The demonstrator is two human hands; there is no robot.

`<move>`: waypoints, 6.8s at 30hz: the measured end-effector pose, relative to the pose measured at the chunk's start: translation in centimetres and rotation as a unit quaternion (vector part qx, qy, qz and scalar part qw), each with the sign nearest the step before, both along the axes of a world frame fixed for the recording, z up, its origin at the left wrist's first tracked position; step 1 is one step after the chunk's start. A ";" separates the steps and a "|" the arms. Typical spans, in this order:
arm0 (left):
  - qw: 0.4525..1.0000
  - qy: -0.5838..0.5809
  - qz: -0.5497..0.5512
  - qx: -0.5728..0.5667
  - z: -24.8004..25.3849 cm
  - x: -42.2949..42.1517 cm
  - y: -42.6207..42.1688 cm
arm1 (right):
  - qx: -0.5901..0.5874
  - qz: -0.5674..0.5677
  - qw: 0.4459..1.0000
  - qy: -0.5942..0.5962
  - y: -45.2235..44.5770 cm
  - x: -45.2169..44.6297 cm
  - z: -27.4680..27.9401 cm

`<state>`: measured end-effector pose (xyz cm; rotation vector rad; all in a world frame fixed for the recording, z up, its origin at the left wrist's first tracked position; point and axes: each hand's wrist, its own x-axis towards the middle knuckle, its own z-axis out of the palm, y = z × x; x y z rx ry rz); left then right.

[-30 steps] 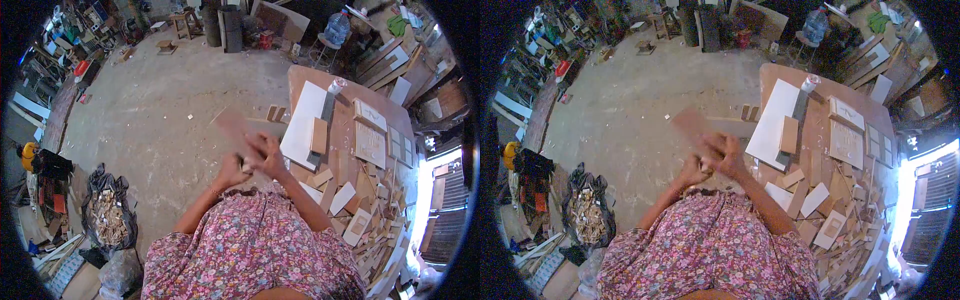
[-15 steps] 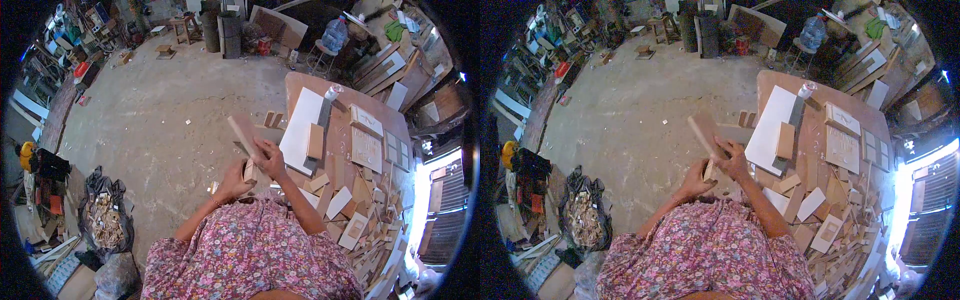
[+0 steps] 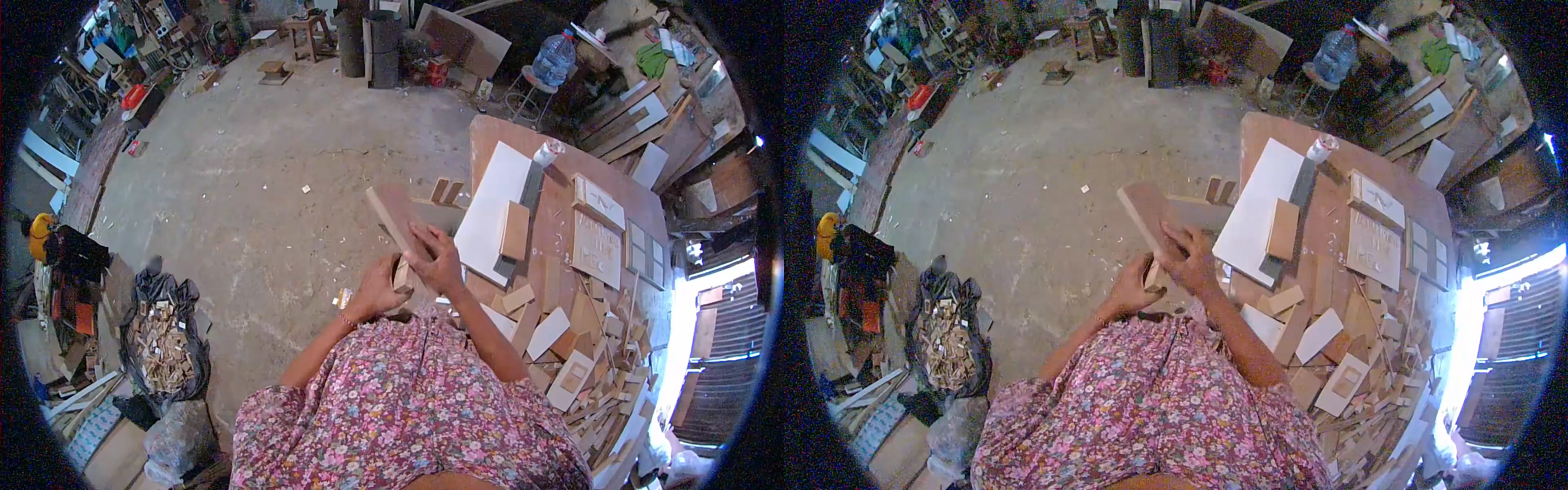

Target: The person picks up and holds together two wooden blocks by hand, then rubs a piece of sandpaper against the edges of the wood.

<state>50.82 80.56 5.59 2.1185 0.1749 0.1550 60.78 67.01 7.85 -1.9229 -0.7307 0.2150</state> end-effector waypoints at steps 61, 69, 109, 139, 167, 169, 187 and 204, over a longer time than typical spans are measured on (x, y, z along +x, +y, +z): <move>0.996 0.078 -0.034 0.025 3.3 0.7 0.0 | -0.010 0.030 0.995 -0.097 -1.5 -0.3 -0.4; 0.996 0.034 -0.024 -0.084 0.2 1.2 1.6 | -0.007 0.074 0.995 -0.059 -1.2 -2.4 2.6; 0.992 0.000 0.027 -0.127 1.0 1.6 0.3 | -0.018 0.045 0.992 -0.119 -0.5 -2.7 1.5; 0.864 0.058 0.013 -0.501 -0.4 -0.4 -2.2 | 0.002 -0.044 0.991 -0.124 -0.1 -1.2 1.4; 0.995 0.068 -0.071 0.021 2.5 -0.3 -1.6 | -0.003 0.027 0.999 0.037 -1.1 2.0 0.1; 0.998 0.038 -0.048 -0.006 1.5 -0.2 -1.6 | -0.009 0.036 0.999 -0.021 -0.5 1.1 0.4; 0.969 -0.092 0.033 -0.228 -0.5 -1.3 -1.2 | -0.014 0.056 0.992 -0.110 0.2 -2.9 2.5; 0.997 0.055 -0.044 0.018 2.0 -0.4 -0.7 | -0.024 0.033 0.994 -0.102 0.3 0.1 0.3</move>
